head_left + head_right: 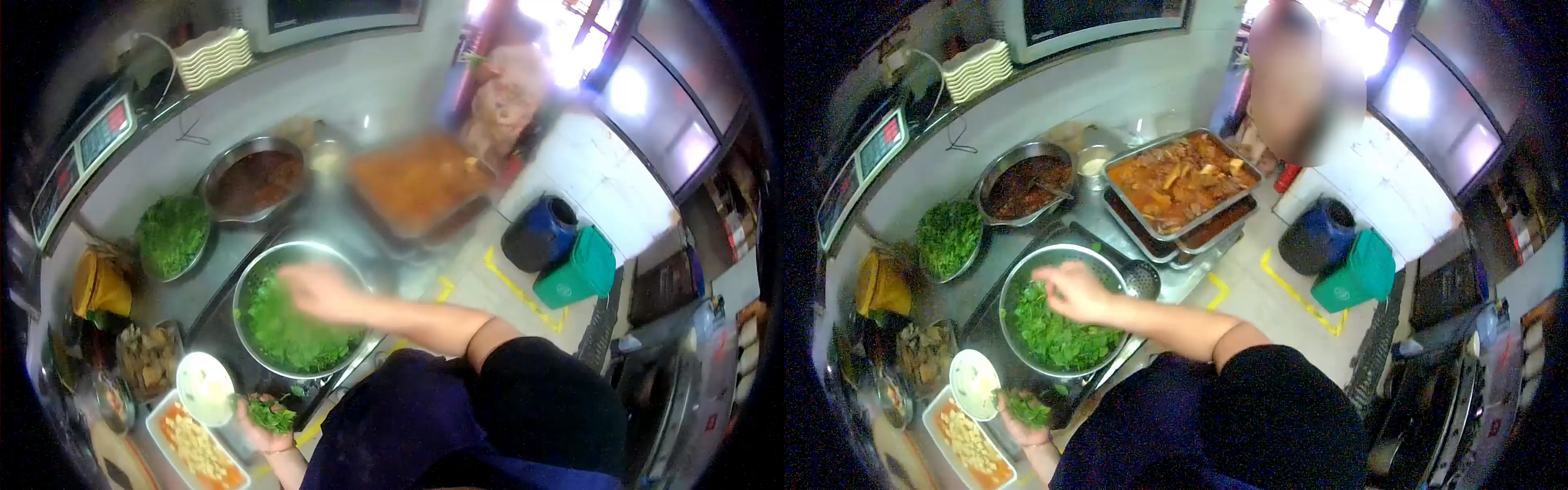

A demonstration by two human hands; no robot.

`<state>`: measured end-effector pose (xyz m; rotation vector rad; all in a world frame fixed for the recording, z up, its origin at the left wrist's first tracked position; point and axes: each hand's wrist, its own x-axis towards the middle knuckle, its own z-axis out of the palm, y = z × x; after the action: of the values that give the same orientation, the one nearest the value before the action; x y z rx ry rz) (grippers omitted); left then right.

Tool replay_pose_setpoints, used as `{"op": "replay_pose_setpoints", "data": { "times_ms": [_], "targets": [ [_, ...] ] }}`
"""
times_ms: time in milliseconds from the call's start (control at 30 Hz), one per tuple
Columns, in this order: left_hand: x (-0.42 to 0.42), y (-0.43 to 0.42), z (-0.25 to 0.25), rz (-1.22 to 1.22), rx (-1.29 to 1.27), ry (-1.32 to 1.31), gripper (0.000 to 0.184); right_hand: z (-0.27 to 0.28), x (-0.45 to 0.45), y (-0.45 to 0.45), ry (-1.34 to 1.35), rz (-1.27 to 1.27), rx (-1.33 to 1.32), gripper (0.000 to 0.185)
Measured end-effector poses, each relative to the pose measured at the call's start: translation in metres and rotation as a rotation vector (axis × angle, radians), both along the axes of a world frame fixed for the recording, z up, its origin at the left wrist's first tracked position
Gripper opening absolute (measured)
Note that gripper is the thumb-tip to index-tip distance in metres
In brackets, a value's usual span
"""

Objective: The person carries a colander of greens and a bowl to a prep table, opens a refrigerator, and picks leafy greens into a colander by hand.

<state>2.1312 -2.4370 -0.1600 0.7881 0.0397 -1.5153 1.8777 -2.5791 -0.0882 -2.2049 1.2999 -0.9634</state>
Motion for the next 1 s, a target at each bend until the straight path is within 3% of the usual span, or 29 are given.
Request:
{"op": "replay_pose_setpoints", "data": {
  "times_ms": [100, 167, 200, 233, 300, 367, 433, 500, 600, 667, 767, 800, 867, 1000],
  "targets": [
    [0.007, -0.013, 0.000, -0.027, -0.016, -0.031, 0.021, 0.032, -0.061, -0.023, -0.013, -0.162, -0.294, 0.049],
    [0.004, -0.019, 0.007, -0.030, -0.053, -0.029, 0.021, 0.049, -0.118, -0.046, -0.052, -0.414, -0.220, 0.053],
    [0.006, -0.019, 0.004, -0.043, -0.046, -0.048, 0.021, 0.059, -0.155, -0.063, -0.095, -0.485, -0.063, 0.056],
    [0.011, -0.019, -0.003, -0.055, -0.039, -0.070, 0.021, 0.108, -0.170, -0.047, -0.092, -0.613, 0.120, 0.060],
    [0.009, -0.024, -0.006, -0.036, -0.025, -0.094, 0.022, 0.104, -0.249, -0.077, -0.146, -0.745, 0.015, 0.065],
    [0.002, -0.023, -0.002, 0.013, 0.017, -0.111, 0.025, 0.091, -0.338, -0.104, 0.019, -0.912, -0.063, 0.068],
    [0.005, -0.023, -0.004, -0.012, 0.011, -0.106, 0.024, 0.103, -0.379, -0.092, -0.442, -0.779, 0.114, 0.071],
    [0.001, -0.021, 0.002, 0.022, 0.030, -0.117, 0.024, 0.102, -0.414, -0.090, -0.495, -0.853, 0.088, 0.071],
    [-0.006, -0.021, 0.009, 0.036, 0.015, -0.127, 0.025, 0.169, -0.339, -0.032, -0.467, -0.755, 0.342, 0.062],
    [-0.006, -0.022, 0.008, 0.021, -0.030, -0.158, 0.026, 0.168, -0.343, -0.030, -0.603, -0.361, 0.485, 0.054],
    [0.001, -0.025, -0.008, -0.015, -0.022, -0.071, 0.026, 0.181, -0.343, -0.042, -0.442, -0.545, 0.586, 0.048],
    [0.000, -0.024, -0.005, 0.003, -0.012, -0.086, 0.026, 0.172, -0.366, -0.055, -0.467, -0.457, 0.520, 0.049],
    [-0.018, -0.024, 0.017, 0.054, 0.001, -0.101, 0.025, 0.169, -0.392, -0.063, -0.338, -0.507, 0.412, 0.059],
    [-0.007, -0.025, -0.001, 0.045, -0.009, -0.152, 0.024, 0.123, -0.495, -0.104, -0.199, -0.623, 0.255, 0.075]
  ]
}}
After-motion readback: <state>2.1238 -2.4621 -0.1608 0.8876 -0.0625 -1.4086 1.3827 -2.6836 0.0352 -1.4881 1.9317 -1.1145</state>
